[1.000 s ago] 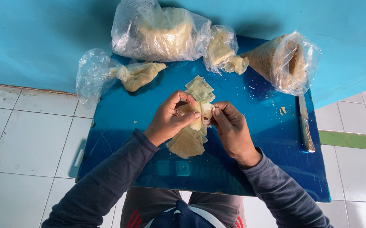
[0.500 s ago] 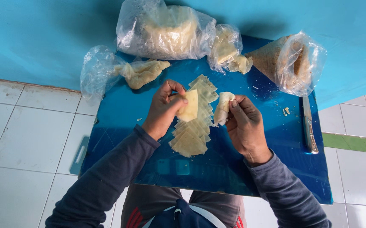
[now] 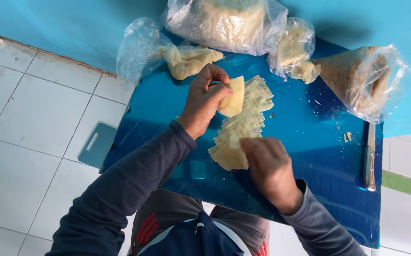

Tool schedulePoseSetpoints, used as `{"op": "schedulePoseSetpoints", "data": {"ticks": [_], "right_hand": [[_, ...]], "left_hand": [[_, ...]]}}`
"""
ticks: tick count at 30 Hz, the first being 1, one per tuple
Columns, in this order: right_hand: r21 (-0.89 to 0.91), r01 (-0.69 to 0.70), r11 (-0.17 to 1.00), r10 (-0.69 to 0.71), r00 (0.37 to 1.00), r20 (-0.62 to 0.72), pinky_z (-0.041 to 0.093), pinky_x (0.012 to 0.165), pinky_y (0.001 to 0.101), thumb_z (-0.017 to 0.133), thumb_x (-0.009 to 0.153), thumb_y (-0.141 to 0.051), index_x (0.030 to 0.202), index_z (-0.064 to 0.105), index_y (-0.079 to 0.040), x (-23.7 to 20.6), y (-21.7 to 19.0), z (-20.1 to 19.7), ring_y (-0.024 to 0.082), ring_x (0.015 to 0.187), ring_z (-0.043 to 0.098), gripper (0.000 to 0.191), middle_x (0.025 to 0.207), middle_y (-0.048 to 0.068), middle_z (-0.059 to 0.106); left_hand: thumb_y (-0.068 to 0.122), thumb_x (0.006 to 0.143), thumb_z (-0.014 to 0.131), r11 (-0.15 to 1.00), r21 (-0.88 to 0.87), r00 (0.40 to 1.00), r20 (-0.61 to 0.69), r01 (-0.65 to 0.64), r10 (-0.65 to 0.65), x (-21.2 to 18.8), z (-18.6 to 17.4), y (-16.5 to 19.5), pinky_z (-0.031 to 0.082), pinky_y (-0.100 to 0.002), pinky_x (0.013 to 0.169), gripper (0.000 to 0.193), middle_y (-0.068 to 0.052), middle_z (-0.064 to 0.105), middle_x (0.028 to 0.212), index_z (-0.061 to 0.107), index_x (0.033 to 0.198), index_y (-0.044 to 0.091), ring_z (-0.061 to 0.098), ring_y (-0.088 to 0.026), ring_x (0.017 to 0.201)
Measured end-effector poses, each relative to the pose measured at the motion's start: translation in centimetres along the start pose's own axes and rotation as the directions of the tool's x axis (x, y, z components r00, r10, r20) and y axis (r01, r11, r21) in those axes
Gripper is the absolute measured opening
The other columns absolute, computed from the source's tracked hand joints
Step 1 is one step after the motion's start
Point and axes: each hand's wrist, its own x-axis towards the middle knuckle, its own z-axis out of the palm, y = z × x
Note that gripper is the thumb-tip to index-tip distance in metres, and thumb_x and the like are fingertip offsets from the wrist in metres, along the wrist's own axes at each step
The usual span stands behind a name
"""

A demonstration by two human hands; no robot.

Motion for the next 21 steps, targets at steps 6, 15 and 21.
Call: {"op": "schedulePoseSetpoints", "data": {"ticks": [6, 15, 21], "right_hand": [[-0.248, 0.372, 0.894, -0.319, 0.92, 0.229, 0.052, 0.087, 0.042, 0.07, 0.082, -0.012, 0.125, 0.066, 0.005, -1.0, -1.9, 0.1, 0.026, 0.099, 0.07, 0.046, 0.11, 0.014, 0.071], [-0.286, 0.442, 0.85, -0.372, 0.889, 0.267, 0.059, 0.081, 0.0403, 0.072, 0.084, -0.008, 0.12, 0.066, 0.009, -1.9, -2.6, 1.2, 0.027, 0.094, 0.071, 0.041, 0.108, 0.018, 0.071], [-0.228, 0.425, 0.876, -0.36, 0.891, 0.276, 0.061, 0.077, 0.0387, 0.071, 0.082, -0.006, 0.12, 0.066, 0.014, -2.4, -3.0, 1.3, 0.03, 0.092, 0.073, 0.043, 0.106, 0.022, 0.071]], "left_hand": [[0.0, 0.087, 0.065, 1.0, -0.017, 1.0, 0.005, 0.013, -0.013, -0.1, 0.2, -0.1, 0.048, -0.023, 0.075, 0.019, 0.004, 0.056, 0.099, 0.057, 0.098, 0.012, 0.055, -0.006, 0.087], [0.0, 0.087, 0.066, 0.998, -0.011, 0.998, 0.005, 0.069, -0.069, -0.5, 0.5, -0.2, 0.045, -0.023, 0.07, 0.019, 0.004, 0.055, 0.098, 0.057, 0.099, 0.011, 0.051, -0.005, 0.085], [0.0, 0.087, 0.066, 0.997, -0.004, 0.997, 0.01, 0.083, -0.083, -0.5, 0.6, -0.3, 0.048, -0.023, 0.074, 0.019, 0.004, 0.056, 0.099, 0.057, 0.099, 0.012, 0.054, -0.006, 0.088]]}}
